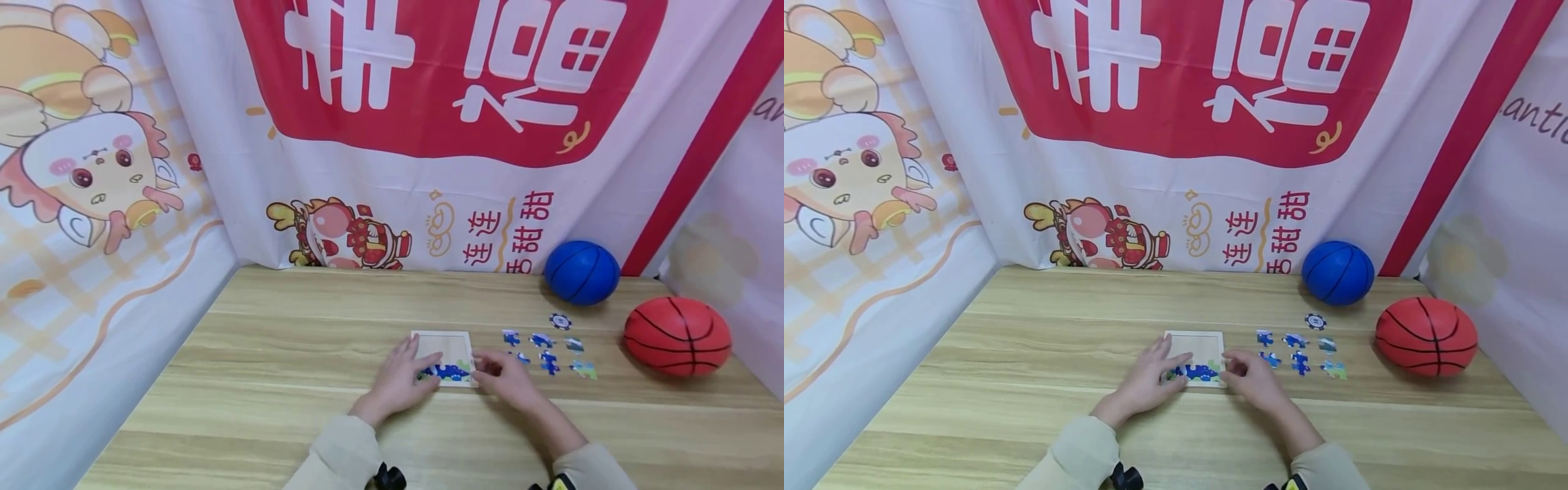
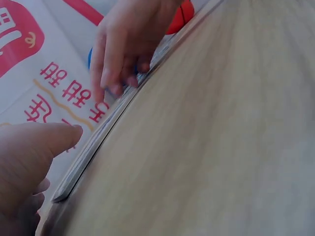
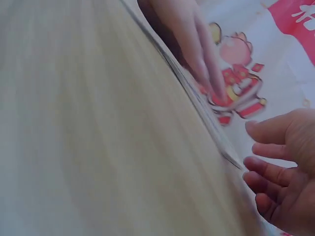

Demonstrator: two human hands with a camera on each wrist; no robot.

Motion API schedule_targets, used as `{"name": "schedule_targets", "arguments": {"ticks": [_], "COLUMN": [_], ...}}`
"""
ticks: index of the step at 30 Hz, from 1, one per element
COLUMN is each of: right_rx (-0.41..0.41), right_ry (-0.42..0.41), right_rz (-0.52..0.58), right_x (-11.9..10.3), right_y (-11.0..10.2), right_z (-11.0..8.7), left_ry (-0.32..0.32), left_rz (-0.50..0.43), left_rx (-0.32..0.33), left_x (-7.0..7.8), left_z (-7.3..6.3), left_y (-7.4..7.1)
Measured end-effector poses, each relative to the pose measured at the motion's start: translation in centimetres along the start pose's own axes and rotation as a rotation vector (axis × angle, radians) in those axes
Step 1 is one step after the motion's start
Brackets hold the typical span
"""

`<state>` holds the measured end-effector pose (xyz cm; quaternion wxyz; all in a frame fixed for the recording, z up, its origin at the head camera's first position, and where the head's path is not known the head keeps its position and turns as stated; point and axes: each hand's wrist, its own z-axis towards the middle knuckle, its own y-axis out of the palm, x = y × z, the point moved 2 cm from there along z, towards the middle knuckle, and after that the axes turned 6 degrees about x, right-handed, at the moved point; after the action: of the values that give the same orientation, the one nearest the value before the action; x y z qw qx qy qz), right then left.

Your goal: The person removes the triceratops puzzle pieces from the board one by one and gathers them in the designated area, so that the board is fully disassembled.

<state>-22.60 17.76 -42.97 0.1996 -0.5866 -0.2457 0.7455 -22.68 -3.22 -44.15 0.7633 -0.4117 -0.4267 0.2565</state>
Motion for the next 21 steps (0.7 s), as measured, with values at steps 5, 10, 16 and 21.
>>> {"name": "schedule_targets", "arguments": {"ticks": [5, 10, 16, 21], "right_rx": [-0.011, -0.021, -0.004, -0.014], "right_ry": [-0.004, -0.019, -0.015, -0.001], "right_rz": [-0.051, -0.084, -0.115, -0.132], "right_x": [-0.3, 0.0, -0.2, -0.3], "right_y": [1.5, 1.8, 1.8, 1.9], "right_z": [0.0, -0.1, -0.3, -0.2], "left_ry": [0.003, -0.013, -0.01, -0.02], "left_rz": [0.009, 0.013, 0.025, 0.021], "left_rx": [-0.021, -0.028, -0.021, -0.036], "left_x": [0.4, 0.4, 0.6, 0.6], "left_z": [-0.2, -0.3, -0.4, -0.4], "left_y": [0.6, 0.8, 0.8, 0.7]}}
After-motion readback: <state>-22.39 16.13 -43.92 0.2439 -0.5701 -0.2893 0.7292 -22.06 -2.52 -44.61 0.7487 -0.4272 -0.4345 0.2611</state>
